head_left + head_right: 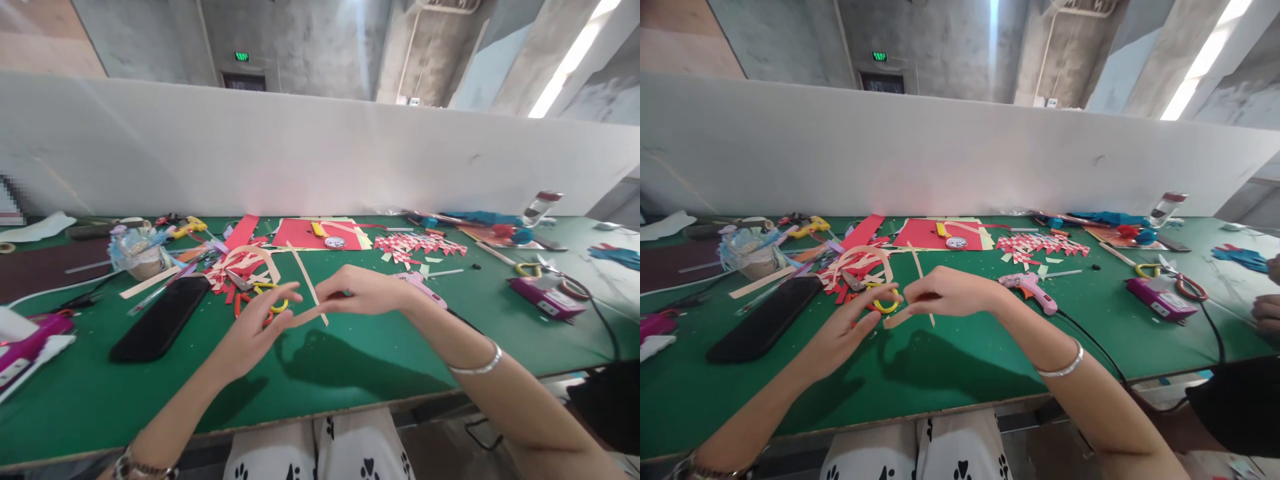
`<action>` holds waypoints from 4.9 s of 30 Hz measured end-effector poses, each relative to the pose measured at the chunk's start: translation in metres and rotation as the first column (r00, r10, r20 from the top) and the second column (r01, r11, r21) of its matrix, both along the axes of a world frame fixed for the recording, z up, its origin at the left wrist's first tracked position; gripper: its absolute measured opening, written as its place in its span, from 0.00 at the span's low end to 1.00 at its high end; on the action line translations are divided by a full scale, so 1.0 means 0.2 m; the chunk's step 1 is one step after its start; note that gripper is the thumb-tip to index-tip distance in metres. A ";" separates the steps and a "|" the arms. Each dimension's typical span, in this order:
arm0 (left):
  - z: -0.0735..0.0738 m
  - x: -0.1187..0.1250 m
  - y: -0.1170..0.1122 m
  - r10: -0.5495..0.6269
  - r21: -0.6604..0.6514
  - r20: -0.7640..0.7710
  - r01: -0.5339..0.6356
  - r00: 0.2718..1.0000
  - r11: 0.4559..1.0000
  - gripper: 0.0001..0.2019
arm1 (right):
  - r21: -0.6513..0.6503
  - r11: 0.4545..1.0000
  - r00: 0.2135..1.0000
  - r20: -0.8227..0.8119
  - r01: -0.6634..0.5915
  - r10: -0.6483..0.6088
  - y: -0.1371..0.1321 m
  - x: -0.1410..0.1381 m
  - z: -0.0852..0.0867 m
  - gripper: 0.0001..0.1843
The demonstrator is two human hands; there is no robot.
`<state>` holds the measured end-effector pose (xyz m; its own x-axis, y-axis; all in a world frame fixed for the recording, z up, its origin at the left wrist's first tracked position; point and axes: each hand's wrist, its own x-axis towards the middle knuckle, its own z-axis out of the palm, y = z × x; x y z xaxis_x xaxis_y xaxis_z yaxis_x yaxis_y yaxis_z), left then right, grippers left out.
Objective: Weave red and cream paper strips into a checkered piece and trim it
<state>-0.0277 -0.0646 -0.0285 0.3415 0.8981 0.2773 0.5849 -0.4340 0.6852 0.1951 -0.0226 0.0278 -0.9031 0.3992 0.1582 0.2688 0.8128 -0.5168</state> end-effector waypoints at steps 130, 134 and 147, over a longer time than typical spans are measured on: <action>-0.09 0.11 0.39 0.125 -0.108 0.337 -0.094 0.933 0.990 0.21 | 0.135 0.854 0.852 -0.243 0.503 -0.463 0.29 -0.07 -0.42 0.10; -0.08 0.12 0.39 0.136 -0.135 0.362 -0.093 0.922 0.987 0.19 | 0.013 0.878 0.846 -0.274 0.479 -0.457 0.28 -0.07 -0.40 0.13; -0.10 0.10 0.40 0.116 -0.129 0.338 -0.077 0.934 0.989 0.16 | -0.186 0.904 0.864 -0.271 0.385 -0.424 0.26 -0.08 -0.41 0.18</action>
<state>-0.0086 0.0163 -0.0480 0.1534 0.9538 0.2583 0.3402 -0.2964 0.8924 0.1796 0.0294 -0.0541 -0.5754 0.7525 0.3204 0.3778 0.5920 -0.7119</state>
